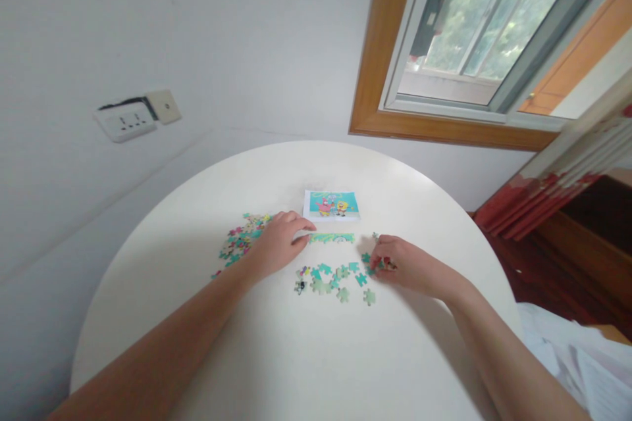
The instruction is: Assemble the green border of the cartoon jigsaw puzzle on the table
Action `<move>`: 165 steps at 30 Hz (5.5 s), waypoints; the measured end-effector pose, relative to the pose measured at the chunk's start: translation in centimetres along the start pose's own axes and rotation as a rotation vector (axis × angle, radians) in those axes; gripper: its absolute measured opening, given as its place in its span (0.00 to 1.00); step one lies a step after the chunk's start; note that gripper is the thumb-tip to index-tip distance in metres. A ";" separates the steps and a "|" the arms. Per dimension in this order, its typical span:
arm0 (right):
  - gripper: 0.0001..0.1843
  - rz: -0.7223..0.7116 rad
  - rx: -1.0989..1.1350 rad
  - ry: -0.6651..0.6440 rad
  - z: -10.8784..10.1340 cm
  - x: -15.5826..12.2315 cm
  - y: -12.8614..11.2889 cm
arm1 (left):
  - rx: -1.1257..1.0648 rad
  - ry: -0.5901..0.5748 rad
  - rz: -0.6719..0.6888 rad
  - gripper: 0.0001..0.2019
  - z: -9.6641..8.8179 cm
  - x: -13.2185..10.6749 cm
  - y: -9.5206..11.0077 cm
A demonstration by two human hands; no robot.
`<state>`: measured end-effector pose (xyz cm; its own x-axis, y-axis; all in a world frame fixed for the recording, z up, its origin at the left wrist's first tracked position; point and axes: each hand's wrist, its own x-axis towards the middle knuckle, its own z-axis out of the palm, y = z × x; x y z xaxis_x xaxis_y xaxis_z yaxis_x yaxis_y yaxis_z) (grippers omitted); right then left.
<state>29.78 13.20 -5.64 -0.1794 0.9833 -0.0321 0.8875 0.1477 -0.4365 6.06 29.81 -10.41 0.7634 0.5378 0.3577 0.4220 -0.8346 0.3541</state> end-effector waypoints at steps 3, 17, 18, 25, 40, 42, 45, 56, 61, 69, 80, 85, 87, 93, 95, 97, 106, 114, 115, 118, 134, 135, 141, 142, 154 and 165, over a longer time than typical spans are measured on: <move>0.09 0.035 -0.019 0.013 0.0 -0.1 0.0 | -0.004 -0.002 -0.008 0.10 -0.1 0.0 0.1; 0.13 0.032 -0.040 -0.015 0.8 0.3 -0.3 | 0.005 -0.013 -0.014 0.10 0.0 0.0 0.2; 0.13 0.021 -0.029 -0.021 0.8 0.2 -0.3 | 0.008 -0.015 -0.015 0.11 0.0 0.0 0.1; 0.10 0.099 -0.082 0.001 0.2 0.0 -0.4 | 0.015 -0.016 -0.010 0.10 0.0 -0.1 0.2; 0.11 0.061 -0.078 -0.010 1.1 0.5 -0.1 | 0.005 -0.017 -0.019 0.10 0.0 -0.1 0.4; 0.11 0.065 -0.042 -0.011 1.1 0.6 -0.2 | 0.010 -0.017 -0.015 0.10 0.0 -0.1 0.3; 0.11 0.072 0.003 -0.007 1.1 0.5 -0.2 | 0.015 -0.021 -0.016 0.10 0.0 0.0 0.3; 0.08 0.084 0.200 0.032 1.6 0.7 -0.5 | 0.006 -0.017 -0.031 0.11 -0.1 -0.1 0.4; 0.04 0.206 0.397 0.136 1.3 1.5 0.5 | 0.005 -0.023 -0.025 0.10 -0.2 0.0 0.6; 0.11 0.285 0.493 0.302 1.6 4.6 3.2 | 0.004 -0.034 -0.026 0.10 -0.1 0.0 0.5; 0.09 0.333 0.255 0.332 2.3 5.6 3.1 | 0.020 -0.042 -0.031 0.11 0.1 -0.1 0.6; 0.08 0.311 0.222 0.349 2.5 5.7 2.8 | 0.018 -0.039 -0.031 0.11 0.1 -0.1 0.6; 0.08 0.297 0.187 0.348 2.6 5.6 2.7 | 0.009 -0.036 -0.030 0.11 0.0 -0.1 0.6; 0.10 0.281 0.028 0.361 2.7 5.6 2.5 | 0.005 -0.039 -0.037 0.11 0.0 0.0 0.7; 0.10 0.277 0.008 0.362 2.6 5.6 2.6 | 0.003 -0.037 -0.033 0.11 0.0 0.0 0.7; 0.11 0.270 -0.011 0.373 2.5 5.4 2.7 | 0.003 -0.035 -0.030 0.11 0.0 0.0 0.7; 0.12 0.226 -0.077 0.389 2.5 4.7 2.7 | -0.007 -0.018 -0.017 0.11 0.3 -0.1 0.4; 0.10 0.258 -0.102 0.373 2.7 5.0 2.8 | -0.014 -0.035 -0.006 0.10 0.1 0.1 0.4; 0.10 0.262 -0.103 0.368 2.7 5.0 2.8 | -0.012 -0.037 -0.006 0.10 0.1 0.1 0.4; 0.10 0.271 -0.109 0.358 2.6 5.0 2.7 | -0.003 -0.041 -0.011 0.10 0.0 0.1 0.5; 0.09 0.181 -0.158 0.383 1.9 4.2 2.5 | 0.006 -0.041 -0.020 0.10 0.0 0.0 0.6; 0.09 0.176 -0.168 0.368 1.9 4.1 2.7 | 0.006 -0.042 -0.021 0.10 0.0 0.0 0.6; 0.09 0.158 -0.182 0.353 2.4 4.0 3.4 | -0.011 -0.049 0.000 0.10 -0.1 0.0 0.5; 0.09 0.152 -0.176 0.355 2.5 4.0 3.4 | -0.011 -0.054 0.003 0.10 -0.2 0.0 0.5; 0.07 0.114 -0.149 0.369 2.9 4.3 3.1 | -0.006 -0.040 0.016 0.10 0.1 0.0 0.4; 0.07 0.105 -0.161 0.372 3.0 4.4 2.9 | -0.007 -0.035 0.023 0.10 0.3 0.2 0.6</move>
<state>30.28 17.60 -9.71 0.0553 0.9610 0.2708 0.9531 0.0300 -0.3012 6.59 29.37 -10.39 0.7893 0.5142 0.3355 0.4011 -0.8456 0.3523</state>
